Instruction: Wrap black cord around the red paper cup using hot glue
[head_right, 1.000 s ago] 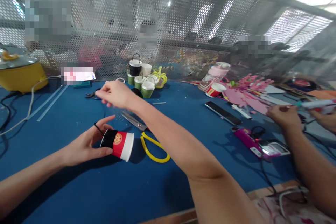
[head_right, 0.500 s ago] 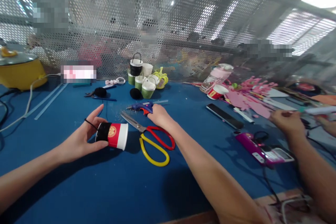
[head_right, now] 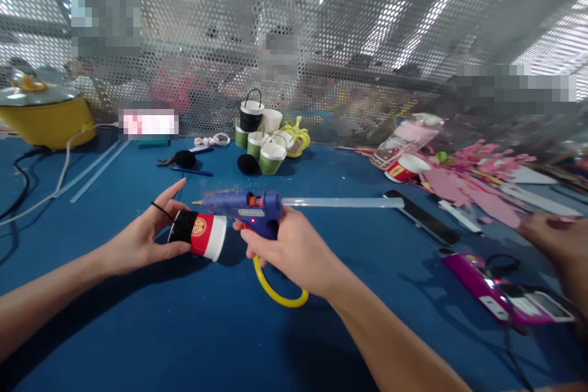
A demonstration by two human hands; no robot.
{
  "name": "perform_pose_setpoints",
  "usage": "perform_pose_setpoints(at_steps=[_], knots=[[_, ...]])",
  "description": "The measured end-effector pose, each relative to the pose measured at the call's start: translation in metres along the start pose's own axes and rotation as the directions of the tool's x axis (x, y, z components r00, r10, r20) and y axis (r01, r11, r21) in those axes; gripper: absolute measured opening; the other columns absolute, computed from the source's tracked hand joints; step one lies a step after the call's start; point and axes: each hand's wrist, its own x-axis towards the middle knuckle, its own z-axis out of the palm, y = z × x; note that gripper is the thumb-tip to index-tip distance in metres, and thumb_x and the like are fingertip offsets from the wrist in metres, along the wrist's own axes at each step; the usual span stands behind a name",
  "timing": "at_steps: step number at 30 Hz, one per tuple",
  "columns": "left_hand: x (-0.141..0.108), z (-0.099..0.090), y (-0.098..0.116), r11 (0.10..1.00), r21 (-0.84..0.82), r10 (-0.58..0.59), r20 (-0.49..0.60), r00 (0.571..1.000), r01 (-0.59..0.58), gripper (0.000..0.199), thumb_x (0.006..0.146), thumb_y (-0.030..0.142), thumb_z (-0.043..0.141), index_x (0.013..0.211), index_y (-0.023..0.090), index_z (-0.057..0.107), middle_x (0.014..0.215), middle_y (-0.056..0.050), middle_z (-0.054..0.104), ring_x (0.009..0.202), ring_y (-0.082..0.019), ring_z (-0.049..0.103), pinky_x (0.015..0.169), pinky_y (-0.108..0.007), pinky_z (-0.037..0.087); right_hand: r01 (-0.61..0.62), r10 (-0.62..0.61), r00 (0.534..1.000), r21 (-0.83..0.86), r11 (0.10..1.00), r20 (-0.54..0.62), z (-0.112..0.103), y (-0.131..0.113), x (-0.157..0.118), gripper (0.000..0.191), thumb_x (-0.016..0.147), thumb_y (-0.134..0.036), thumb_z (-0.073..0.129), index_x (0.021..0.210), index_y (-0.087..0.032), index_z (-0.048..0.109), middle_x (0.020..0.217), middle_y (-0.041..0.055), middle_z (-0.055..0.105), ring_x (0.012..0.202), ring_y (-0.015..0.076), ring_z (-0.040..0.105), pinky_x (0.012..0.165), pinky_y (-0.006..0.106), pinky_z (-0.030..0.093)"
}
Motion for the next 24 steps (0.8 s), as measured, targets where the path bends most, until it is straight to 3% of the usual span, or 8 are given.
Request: perform_pose_setpoints(at_steps=[5, 9, 13, 17, 22, 24], knots=[[0.002, -0.003, -0.004, 1.000, -0.016, -0.016, -0.011, 1.000, 0.016, 0.095, 0.070, 0.025, 0.069, 0.143, 0.027, 0.007, 0.101, -0.004, 0.050, 0.093, -0.023, 0.055, 0.088, -0.046, 0.045, 0.077, -0.085, 0.996, -0.205, 0.976, -0.031, 0.007, 0.007, -0.008, 0.020, 0.079, -0.033, 0.054, 0.064, -0.020, 0.060, 0.048, -0.0020, 0.056, 0.042, 0.0127, 0.051, 0.042, 0.025, 0.045], [0.003, -0.005, -0.003, 0.999, -0.032, -0.044, -0.023, 0.999, 0.043, 0.097, 0.070, 0.027, 0.069, 0.143, 0.025, 0.005, 0.099, -0.004, 0.051, 0.088, -0.021, 0.056, 0.087, -0.045, 0.044, 0.151, -0.172, 0.985, -0.362, 0.920, -0.028, 0.009, 0.009, -0.008, 0.016, 0.078, -0.030, 0.053, 0.073, -0.022, 0.066, 0.065, 0.0042, 0.067, 0.060, 0.0210, 0.062, 0.059, 0.033, 0.053], [0.003, -0.005, -0.003, 0.997, -0.029, -0.069, -0.032, 0.997, 0.068, 0.098, 0.070, 0.028, 0.070, 0.143, 0.025, 0.005, 0.099, -0.004, 0.052, 0.086, -0.021, 0.056, 0.086, -0.045, 0.045, 0.224, -0.250, 0.968, -0.441, 0.869, -0.001, 0.008, 0.005, -0.007, 0.017, 0.077, -0.024, 0.051, 0.080, -0.023, 0.067, 0.080, 0.0095, 0.069, 0.080, 0.0270, 0.065, 0.076, 0.042, 0.052], [0.004, -0.005, -0.004, 0.997, -0.018, -0.076, -0.040, 0.996, 0.075, 0.100, 0.069, 0.027, 0.071, 0.143, 0.026, 0.005, 0.098, -0.004, 0.052, 0.084, -0.020, 0.056, 0.084, -0.044, 0.046, 0.257, -0.283, 0.959, -0.505, 0.824, 0.027, 0.009, 0.007, -0.008, 0.011, 0.076, -0.024, 0.053, 0.077, -0.025, 0.064, 0.078, 0.0090, 0.068, 0.075, 0.0257, 0.064, 0.073, 0.040, 0.051], [0.003, -0.005, -0.004, 0.998, -0.004, -0.058, -0.040, 0.997, 0.058, 0.100, 0.068, 0.028, 0.071, 0.143, 0.026, 0.006, 0.100, -0.005, 0.052, 0.086, -0.021, 0.056, 0.086, -0.045, 0.045, 0.255, -0.270, 0.962, -0.477, 0.841, 0.037, 0.012, 0.014, -0.011, 0.013, 0.084, -0.026, 0.047, 0.076, -0.025, 0.058, 0.072, 0.0040, 0.065, 0.060, 0.0180, 0.059, 0.059, 0.030, 0.049], [0.003, -0.005, -0.003, 0.998, 0.009, -0.063, -0.042, 0.997, 0.063, 0.100, 0.068, 0.028, 0.071, 0.143, 0.026, 0.006, 0.100, -0.005, 0.051, 0.087, -0.022, 0.055, 0.087, -0.046, 0.044, 0.279, -0.297, 0.954, -0.513, 0.812, 0.050, 0.012, 0.016, -0.013, 0.014, 0.084, -0.026, 0.048, 0.078, -0.025, 0.060, 0.075, 0.0050, 0.065, 0.067, 0.0196, 0.061, 0.063, 0.031, 0.050]])
